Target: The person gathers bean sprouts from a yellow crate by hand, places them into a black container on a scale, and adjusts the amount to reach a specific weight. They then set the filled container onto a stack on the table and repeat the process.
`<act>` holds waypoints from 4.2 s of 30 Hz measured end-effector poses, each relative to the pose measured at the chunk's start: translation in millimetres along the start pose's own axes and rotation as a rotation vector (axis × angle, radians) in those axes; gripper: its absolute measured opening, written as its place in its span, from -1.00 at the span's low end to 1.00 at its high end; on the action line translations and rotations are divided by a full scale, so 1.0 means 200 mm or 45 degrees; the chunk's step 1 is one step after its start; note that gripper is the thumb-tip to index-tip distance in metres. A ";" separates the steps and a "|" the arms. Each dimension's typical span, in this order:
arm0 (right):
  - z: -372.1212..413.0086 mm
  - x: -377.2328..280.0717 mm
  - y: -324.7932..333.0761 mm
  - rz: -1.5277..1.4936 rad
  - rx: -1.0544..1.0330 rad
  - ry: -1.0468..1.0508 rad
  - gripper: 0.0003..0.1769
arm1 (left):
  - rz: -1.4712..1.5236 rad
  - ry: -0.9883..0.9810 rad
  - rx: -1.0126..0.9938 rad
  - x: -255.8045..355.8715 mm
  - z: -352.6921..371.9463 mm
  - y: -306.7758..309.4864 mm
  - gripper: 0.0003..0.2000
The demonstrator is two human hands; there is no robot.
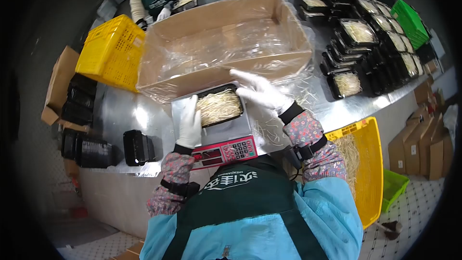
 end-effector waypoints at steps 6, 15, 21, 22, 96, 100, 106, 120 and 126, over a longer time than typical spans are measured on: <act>0.49 0.42 1.10 0.163 0.970 -0.064 -0.42 | 0.364 0.128 0.237 0.19 -0.01 0.29 -0.60; 0.82 1.25 1.30 1.324 1.072 -1.043 0.13 | 0.860 0.353 -0.168 0.45 0.06 -0.11 -0.65; 0.36 1.09 0.67 1.426 0.370 -0.550 0.07 | 0.766 0.256 -0.586 0.74 0.04 -0.51 -0.37; 0.39 1.08 0.57 1.402 0.145 -0.459 0.03 | 0.684 0.127 -0.635 0.77 0.05 -0.58 -0.31; -0.17 -0.19 -0.18 0.695 0.006 0.367 -0.77 | 0.629 0.456 0.133 0.02 0.22 0.50 -0.78; -0.20 0.08 -0.46 1.291 -0.271 0.427 -0.62 | 0.581 0.436 0.109 -0.03 0.25 0.52 -0.76; -0.15 -0.04 -0.18 0.915 -0.072 0.278 -0.50 | 0.615 0.504 0.191 -0.18 0.28 0.62 -0.70; -0.13 0.06 -0.42 1.176 0.123 0.532 -0.75 | 0.280 -0.090 -0.135 0.03 -0.05 0.07 -0.53; -0.15 -0.10 -0.27 0.900 0.262 0.548 -0.90 | 0.285 -0.064 -0.057 -0.04 -0.02 0.16 -0.57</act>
Point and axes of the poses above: each hand's wrist, its own z-axis away from the middle knuckle, its own y-axis out of the back of the hand, x = y × z, the point moved 10 cm from there along -z, towards the middle knuckle, and after that the axes turned 9 degrees about x, right-handed, at the moved point
